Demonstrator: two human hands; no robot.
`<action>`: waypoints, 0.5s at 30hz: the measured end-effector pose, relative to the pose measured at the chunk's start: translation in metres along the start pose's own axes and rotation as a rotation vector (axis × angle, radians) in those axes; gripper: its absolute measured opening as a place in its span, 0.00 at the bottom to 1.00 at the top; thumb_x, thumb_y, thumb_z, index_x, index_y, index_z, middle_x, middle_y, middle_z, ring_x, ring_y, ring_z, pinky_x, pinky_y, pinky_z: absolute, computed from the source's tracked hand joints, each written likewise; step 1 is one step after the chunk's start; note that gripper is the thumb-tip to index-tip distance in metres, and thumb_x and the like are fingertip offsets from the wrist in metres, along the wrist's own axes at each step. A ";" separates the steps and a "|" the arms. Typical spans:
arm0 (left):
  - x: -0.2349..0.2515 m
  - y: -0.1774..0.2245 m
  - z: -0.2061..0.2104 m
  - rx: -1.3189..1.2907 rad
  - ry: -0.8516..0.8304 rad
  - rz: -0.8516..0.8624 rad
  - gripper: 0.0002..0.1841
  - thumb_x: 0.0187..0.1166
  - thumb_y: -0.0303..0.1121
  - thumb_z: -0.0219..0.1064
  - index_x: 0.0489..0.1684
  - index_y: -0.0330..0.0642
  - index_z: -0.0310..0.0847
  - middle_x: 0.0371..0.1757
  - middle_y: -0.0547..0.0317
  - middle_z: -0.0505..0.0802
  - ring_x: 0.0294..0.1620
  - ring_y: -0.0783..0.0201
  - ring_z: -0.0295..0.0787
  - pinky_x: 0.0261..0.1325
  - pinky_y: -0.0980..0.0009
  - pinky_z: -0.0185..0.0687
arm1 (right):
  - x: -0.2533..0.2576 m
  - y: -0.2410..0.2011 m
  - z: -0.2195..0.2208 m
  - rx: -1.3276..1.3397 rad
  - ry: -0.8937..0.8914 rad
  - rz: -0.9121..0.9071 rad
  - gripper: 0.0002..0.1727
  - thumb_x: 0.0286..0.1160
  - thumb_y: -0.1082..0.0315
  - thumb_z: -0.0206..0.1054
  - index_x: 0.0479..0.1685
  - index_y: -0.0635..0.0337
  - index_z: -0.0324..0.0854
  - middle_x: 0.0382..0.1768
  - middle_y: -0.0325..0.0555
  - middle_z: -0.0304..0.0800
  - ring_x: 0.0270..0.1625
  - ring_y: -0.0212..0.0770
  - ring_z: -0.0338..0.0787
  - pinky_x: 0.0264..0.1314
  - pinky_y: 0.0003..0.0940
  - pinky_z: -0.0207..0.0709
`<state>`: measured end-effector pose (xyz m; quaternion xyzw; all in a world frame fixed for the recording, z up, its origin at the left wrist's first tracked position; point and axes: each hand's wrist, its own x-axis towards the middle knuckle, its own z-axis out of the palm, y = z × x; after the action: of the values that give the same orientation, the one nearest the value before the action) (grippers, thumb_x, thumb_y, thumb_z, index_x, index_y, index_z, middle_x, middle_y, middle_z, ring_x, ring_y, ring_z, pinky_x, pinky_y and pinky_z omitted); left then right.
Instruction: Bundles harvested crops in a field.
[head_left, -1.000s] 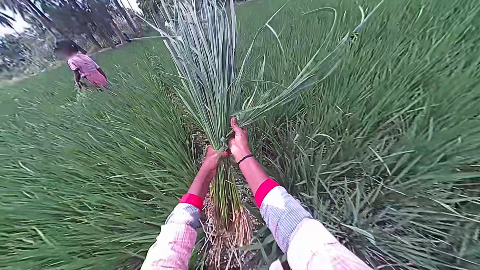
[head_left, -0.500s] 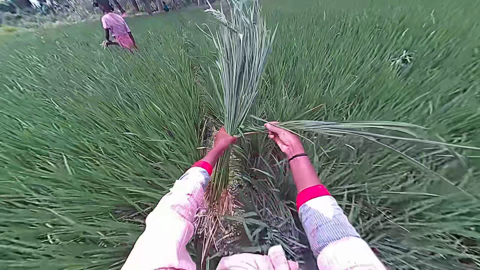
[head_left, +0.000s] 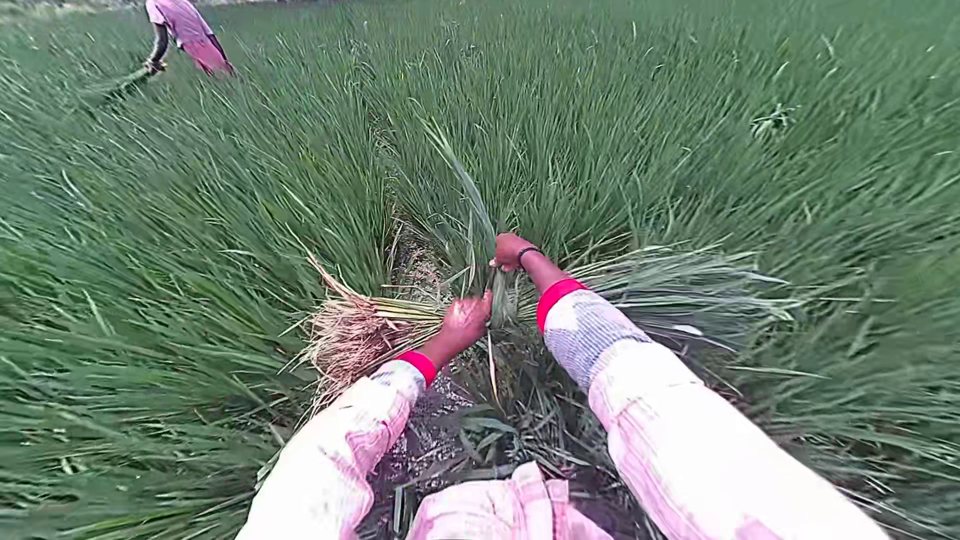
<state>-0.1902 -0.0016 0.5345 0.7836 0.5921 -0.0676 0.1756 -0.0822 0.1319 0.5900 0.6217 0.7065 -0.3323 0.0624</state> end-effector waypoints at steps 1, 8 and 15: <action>-0.003 -0.001 0.001 0.020 0.012 0.023 0.40 0.79 0.25 0.63 0.93 0.33 0.48 0.73 0.27 0.81 0.74 0.32 0.79 0.75 0.38 0.71 | 0.006 0.013 0.008 0.032 -0.023 0.060 0.11 0.85 0.71 0.60 0.58 0.70 0.79 0.48 0.53 0.86 0.41 0.39 0.85 0.51 0.37 0.79; -0.014 0.007 -0.002 0.062 0.012 0.164 0.45 0.77 0.20 0.60 0.97 0.61 0.45 0.66 0.28 0.85 0.66 0.31 0.84 0.66 0.36 0.75 | -0.008 0.003 0.011 -0.088 -0.089 0.071 0.11 0.85 0.70 0.61 0.52 0.71 0.82 0.44 0.53 0.87 0.42 0.42 0.84 0.52 0.43 0.76; -0.004 -0.006 -0.021 -0.052 0.148 0.136 0.41 0.72 0.30 0.71 0.92 0.55 0.60 0.66 0.36 0.89 0.64 0.35 0.87 0.64 0.36 0.77 | -0.043 -0.001 -0.006 0.179 0.290 -0.350 0.23 0.78 0.74 0.68 0.70 0.74 0.77 0.68 0.70 0.82 0.66 0.61 0.86 0.73 0.58 0.75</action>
<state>-0.1990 0.0037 0.5536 0.8201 0.5503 0.0179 0.1561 -0.0716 0.0990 0.6165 0.5343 0.7727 -0.3066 -0.1533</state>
